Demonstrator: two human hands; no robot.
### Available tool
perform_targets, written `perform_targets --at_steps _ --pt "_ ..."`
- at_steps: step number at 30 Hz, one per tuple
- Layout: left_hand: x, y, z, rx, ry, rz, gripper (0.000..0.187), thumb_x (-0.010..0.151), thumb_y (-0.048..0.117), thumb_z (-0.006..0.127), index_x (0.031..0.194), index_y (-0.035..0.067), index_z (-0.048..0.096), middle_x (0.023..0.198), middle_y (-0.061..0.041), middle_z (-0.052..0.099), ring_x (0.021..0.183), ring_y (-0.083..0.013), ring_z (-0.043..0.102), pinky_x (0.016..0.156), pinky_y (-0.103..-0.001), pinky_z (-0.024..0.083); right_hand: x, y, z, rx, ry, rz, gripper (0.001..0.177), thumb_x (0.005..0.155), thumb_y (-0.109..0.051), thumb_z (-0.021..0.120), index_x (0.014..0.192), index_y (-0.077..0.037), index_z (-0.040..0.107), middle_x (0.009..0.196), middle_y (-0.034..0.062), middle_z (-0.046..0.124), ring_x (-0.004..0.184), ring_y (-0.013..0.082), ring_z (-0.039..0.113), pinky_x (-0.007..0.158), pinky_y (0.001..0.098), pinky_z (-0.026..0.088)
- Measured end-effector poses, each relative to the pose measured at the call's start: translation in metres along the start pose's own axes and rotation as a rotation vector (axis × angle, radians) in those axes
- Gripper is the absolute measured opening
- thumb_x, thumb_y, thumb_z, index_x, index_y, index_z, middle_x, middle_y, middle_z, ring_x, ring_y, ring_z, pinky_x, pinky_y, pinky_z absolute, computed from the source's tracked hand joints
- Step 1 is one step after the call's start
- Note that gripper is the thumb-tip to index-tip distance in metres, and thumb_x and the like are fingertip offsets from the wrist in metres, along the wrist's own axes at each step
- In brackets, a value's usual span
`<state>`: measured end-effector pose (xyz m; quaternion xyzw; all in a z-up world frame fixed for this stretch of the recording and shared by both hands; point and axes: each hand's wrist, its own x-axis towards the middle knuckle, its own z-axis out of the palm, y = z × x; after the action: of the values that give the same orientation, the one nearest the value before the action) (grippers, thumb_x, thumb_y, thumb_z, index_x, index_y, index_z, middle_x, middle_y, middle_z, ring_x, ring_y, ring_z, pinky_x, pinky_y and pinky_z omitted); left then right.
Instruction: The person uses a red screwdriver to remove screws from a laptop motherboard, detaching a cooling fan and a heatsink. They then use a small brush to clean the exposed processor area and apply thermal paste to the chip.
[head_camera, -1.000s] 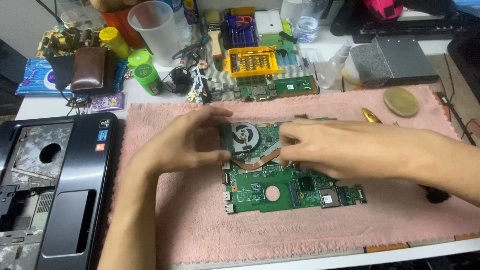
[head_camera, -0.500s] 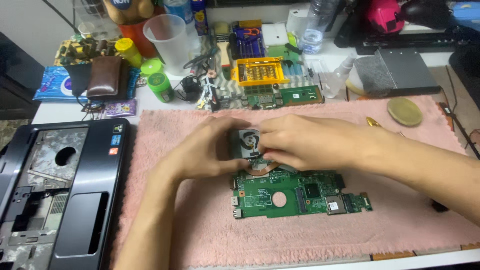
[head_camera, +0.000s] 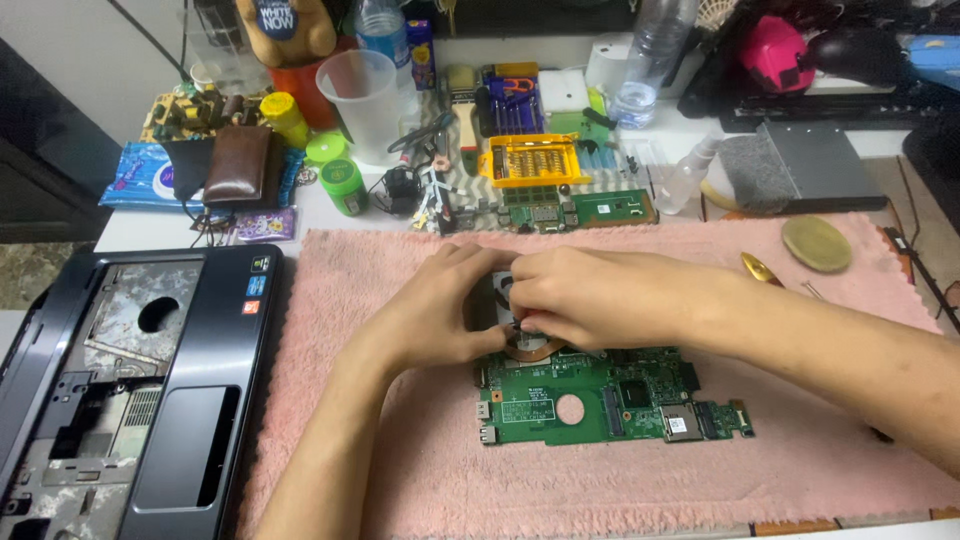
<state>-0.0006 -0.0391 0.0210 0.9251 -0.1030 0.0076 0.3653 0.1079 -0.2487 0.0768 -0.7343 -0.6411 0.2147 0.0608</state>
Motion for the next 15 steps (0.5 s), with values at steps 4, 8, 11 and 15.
perform_targets --at_steps 4,8,11,15 --pt "0.000 -0.008 0.003 -0.016 -0.002 0.035 0.082 0.079 0.035 0.091 0.153 0.008 0.069 0.131 -0.021 0.078 0.129 -0.0462 0.069 0.116 -0.056 0.053 0.003 -0.004 -0.005 -0.014 -0.011 0.003 0.021 0.113 -0.014 0.065 0.123 -0.003 0.080 0.118 0.0138 0.079 0.104 0.0277 0.087 0.086 0.0361 0.073" --pt "0.000 -0.005 0.000 0.002 -0.004 0.046 0.085 0.077 0.033 0.091 0.155 0.009 0.067 0.129 -0.023 0.076 0.127 -0.0492 0.068 0.114 -0.059 0.054 0.007 -0.007 -0.006 -0.032 -0.057 0.059 0.026 0.116 -0.020 0.062 0.123 -0.004 0.081 0.113 0.0118 0.079 0.097 0.0204 0.086 0.085 0.0298 0.073" --pt "-0.001 0.000 -0.004 -0.008 -0.008 0.034 0.086 0.077 0.030 0.090 0.157 0.010 0.066 0.129 -0.022 0.076 0.127 -0.0480 0.068 0.114 -0.058 0.054 0.005 -0.006 -0.006 -0.067 -0.047 0.064 0.030 0.116 -0.027 0.063 0.116 -0.002 0.081 0.106 0.0148 0.079 0.091 0.0268 0.087 0.079 0.0361 0.073" --pt "0.000 -0.002 -0.002 -0.003 0.001 0.039 0.084 0.076 0.032 0.092 0.154 0.012 0.068 0.127 -0.020 0.077 0.127 -0.0467 0.068 0.114 -0.056 0.054 0.007 -0.010 -0.004 -0.120 -0.015 0.115 0.038 0.116 -0.034 0.063 0.105 -0.003 0.081 0.096 0.0169 0.078 0.081 0.0280 0.086 0.073 0.0382 0.073"
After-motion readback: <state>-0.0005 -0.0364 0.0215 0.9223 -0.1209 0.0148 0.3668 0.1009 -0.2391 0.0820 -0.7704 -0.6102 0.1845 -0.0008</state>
